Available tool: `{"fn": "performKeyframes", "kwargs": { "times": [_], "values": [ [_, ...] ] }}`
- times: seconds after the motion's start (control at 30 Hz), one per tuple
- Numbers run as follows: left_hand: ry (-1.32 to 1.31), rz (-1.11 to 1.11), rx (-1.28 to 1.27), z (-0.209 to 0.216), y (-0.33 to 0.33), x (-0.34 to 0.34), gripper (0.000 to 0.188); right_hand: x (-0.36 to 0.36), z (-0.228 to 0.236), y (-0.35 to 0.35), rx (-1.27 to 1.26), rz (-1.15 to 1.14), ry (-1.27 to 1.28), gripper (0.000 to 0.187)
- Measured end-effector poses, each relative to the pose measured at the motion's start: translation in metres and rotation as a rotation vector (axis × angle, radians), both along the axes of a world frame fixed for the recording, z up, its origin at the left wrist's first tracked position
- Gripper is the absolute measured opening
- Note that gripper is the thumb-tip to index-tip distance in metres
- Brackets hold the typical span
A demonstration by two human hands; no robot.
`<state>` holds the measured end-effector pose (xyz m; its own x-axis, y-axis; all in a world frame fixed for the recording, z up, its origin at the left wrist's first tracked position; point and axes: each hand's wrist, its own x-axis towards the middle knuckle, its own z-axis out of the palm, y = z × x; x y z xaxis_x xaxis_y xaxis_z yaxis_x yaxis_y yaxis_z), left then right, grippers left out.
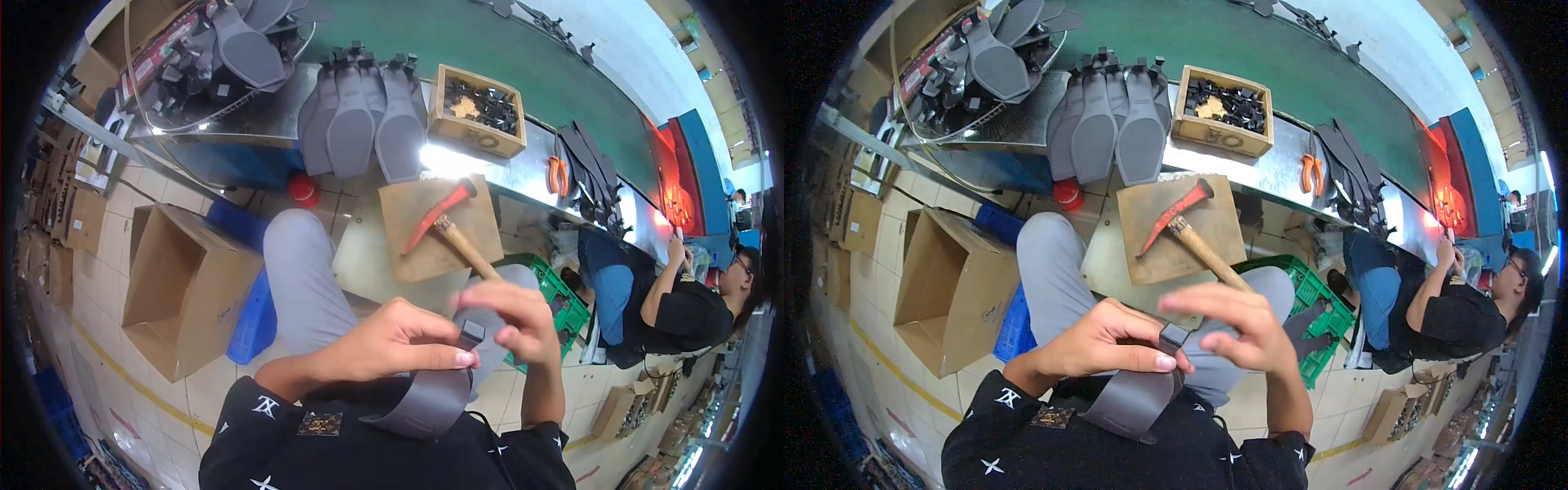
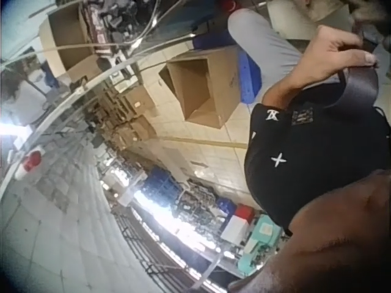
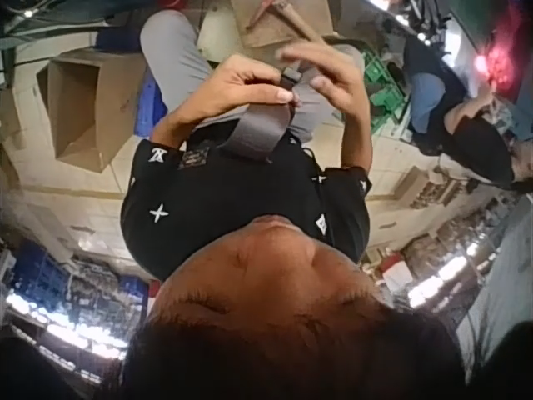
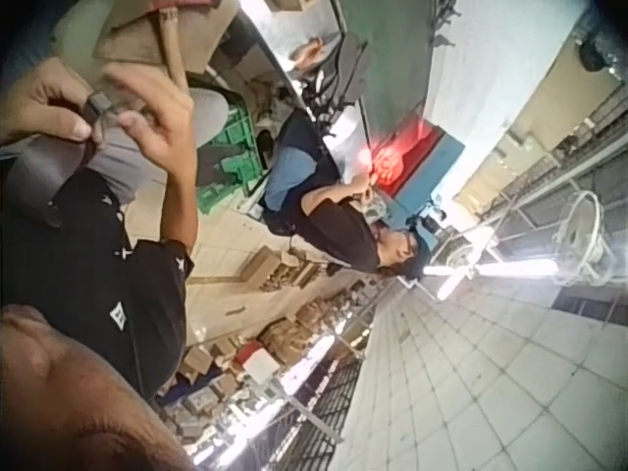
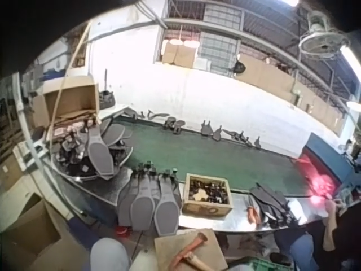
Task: Manually assemble and secure components of a shoe upper using tools.
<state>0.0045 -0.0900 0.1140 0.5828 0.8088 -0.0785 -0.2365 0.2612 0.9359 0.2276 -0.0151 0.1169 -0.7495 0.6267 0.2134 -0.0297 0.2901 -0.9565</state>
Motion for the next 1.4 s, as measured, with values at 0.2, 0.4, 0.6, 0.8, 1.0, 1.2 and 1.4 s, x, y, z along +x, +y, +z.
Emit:
{"fn": "performKeyframes", "kwargs": {
  "times": [0.2, 0.4, 0.6, 0.8, 1.0, 1.2, 1.4],
  "values": [
    [-0.08, -0.048, -0.005, -0.001, -0.003, 0.006, 0.028, -0.01, -0.007, -0.009, -0.156, 0.174, 0.221, 0.042],
    [-0.278, -0.068, -0.384, -0.028, -0.003, 0.004, 0.054, 0.02, -0.013, 0.004, -0.09, -0.273, 0.114, 0.028],
    [0.246, 0.697, 0.137, -0.034, 0.078, -0.077, 0.039, 0.142, -0.056, 0.122, 0.333, -1.138, -0.511, 0.03],
    [1.518, 1.253, 0.88, -0.047, 0.178, -0.159, 0.045, 0.249, -0.091, 0.239, 0.753, -1.683, -0.903, 0.047],
    [1.152, 1.007, 0.756, -0.03, 0.17, -0.088, 0.039, 0.317, -0.093, 0.338, 0.168, -1.271, -1.181, 0.038],
    [1.259, 0.999, 0.992, 0.007, 0.142, -0.036, 0.045, 0.194, 0.012, 0.295, 1.349, -1.188, -0.456, 0.032],
    [0.643, 0.759, 1.12, 0.063, 0.128, 0.054, 0.078, 0.059, 0.117, 0.125, 1.569, -0.256, -0.272, 0.04]
  ]
}}
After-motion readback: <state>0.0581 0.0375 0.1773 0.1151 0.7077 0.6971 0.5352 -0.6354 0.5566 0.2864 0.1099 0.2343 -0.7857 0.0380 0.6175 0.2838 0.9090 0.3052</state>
